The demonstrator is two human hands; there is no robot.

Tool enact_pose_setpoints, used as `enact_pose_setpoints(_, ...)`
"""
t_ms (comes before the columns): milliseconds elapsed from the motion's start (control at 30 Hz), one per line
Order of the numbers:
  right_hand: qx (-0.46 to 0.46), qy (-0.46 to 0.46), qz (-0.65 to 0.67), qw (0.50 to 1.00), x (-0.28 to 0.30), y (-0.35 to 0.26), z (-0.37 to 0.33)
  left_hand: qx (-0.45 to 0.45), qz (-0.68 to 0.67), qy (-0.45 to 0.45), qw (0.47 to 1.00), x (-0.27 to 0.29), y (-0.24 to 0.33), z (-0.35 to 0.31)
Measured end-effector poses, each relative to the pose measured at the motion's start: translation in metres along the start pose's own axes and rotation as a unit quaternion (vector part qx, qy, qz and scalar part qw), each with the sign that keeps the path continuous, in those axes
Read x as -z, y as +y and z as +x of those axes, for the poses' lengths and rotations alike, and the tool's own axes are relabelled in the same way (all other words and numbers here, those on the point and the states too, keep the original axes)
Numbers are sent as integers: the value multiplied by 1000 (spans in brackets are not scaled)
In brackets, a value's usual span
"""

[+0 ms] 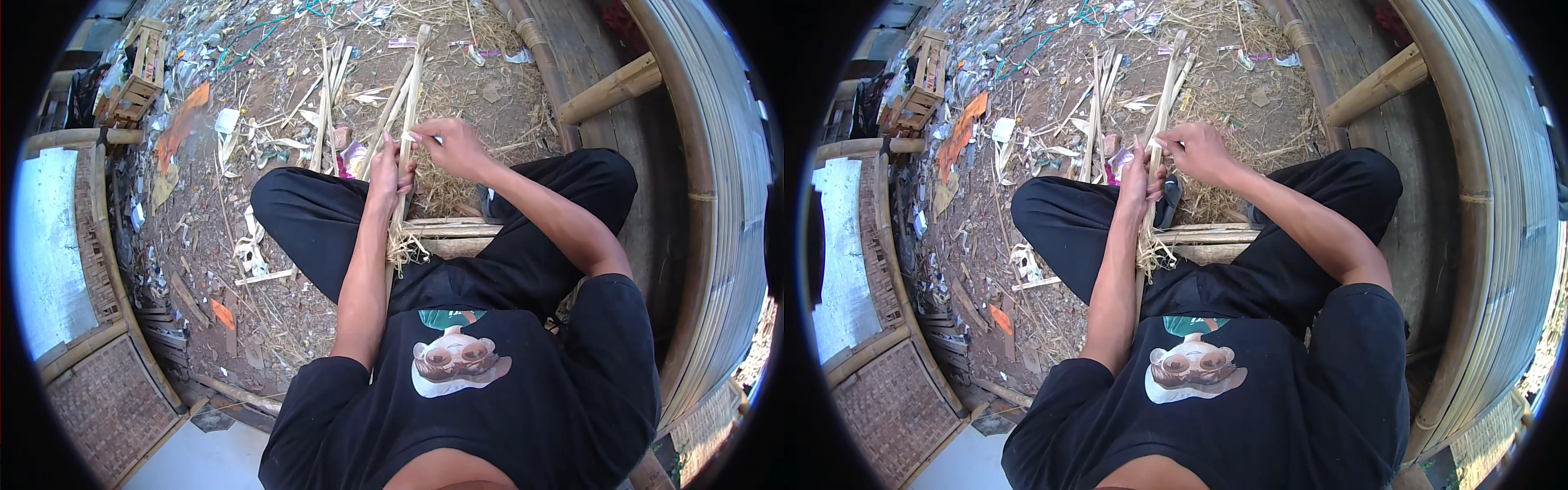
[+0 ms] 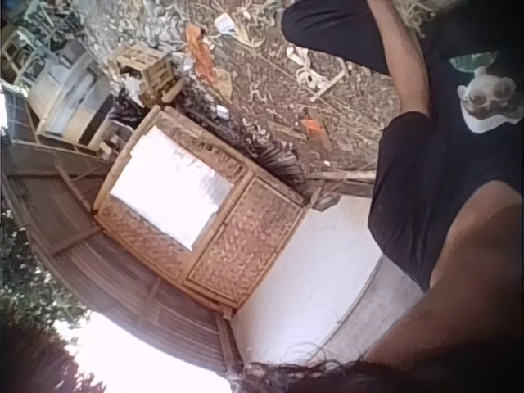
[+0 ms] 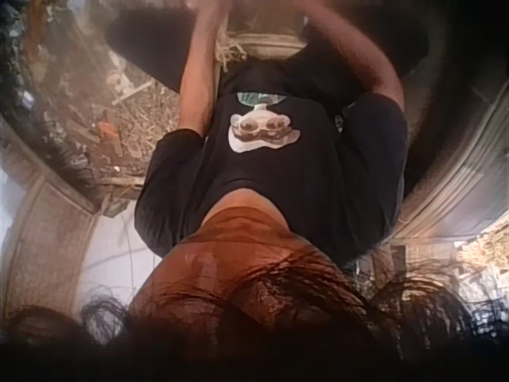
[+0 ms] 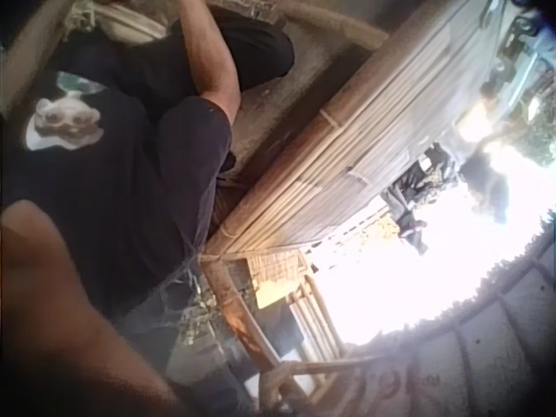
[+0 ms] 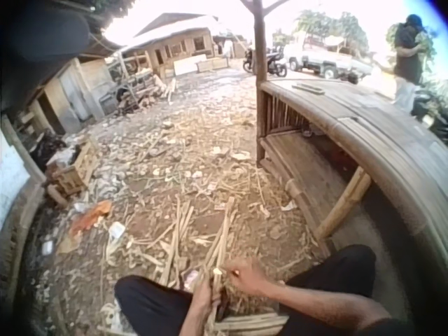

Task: The person shaves a thin strip of bamboo by repeatedly drawing a small blade along its length to remove fibers.

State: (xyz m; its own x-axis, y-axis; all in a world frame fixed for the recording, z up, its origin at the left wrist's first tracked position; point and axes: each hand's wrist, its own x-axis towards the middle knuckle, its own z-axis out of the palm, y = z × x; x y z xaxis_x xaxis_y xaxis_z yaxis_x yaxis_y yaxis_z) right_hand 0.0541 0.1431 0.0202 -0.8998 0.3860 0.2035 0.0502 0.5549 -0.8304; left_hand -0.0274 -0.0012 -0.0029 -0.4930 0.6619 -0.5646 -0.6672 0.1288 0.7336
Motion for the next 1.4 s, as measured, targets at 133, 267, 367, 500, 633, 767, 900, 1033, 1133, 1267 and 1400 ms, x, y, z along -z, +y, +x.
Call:
enact_pose_setpoints(133,13,-34,6,999,4,-13,-12,0,20,46,999,-1,0,0)
enact_pose_setpoints(267,68,-72,32,995,6,-24,-27,-14,36,55,998,1,-2,4)
enact_pose_setpoints(367,81,-107,44,990,8,-32,-35,-23,50,74,996,12,-14,17)
enact_pose_setpoints(500,79,-166,124,975,24,-62,-45,-31,95,104,990,26,-26,29)
enact_pose_setpoints(633,95,-207,194,954,40,-61,-34,-31,140,118,983,32,-29,32)
enact_pose_setpoints(767,-47,-206,255,944,66,-38,-15,-30,131,123,983,33,-27,29)
enact_pose_setpoints(900,-32,-213,299,930,71,-43,-18,-28,129,122,984,31,-23,30)
enact_pose_setpoints(1033,4,-236,332,913,74,-48,-25,-33,115,120,986,37,-26,38)
enact_pose_setpoints(1133,7,-239,343,908,85,-53,-24,-19,107,148,983,43,-24,35)
enact_pose_setpoints(1267,-6,-267,328,906,94,-59,-26,-24,88,134,987,50,-15,37)
enact_pose_setpoints(1400,-10,-298,333,894,101,-61,-27,-43,119,141,982,46,4,51)
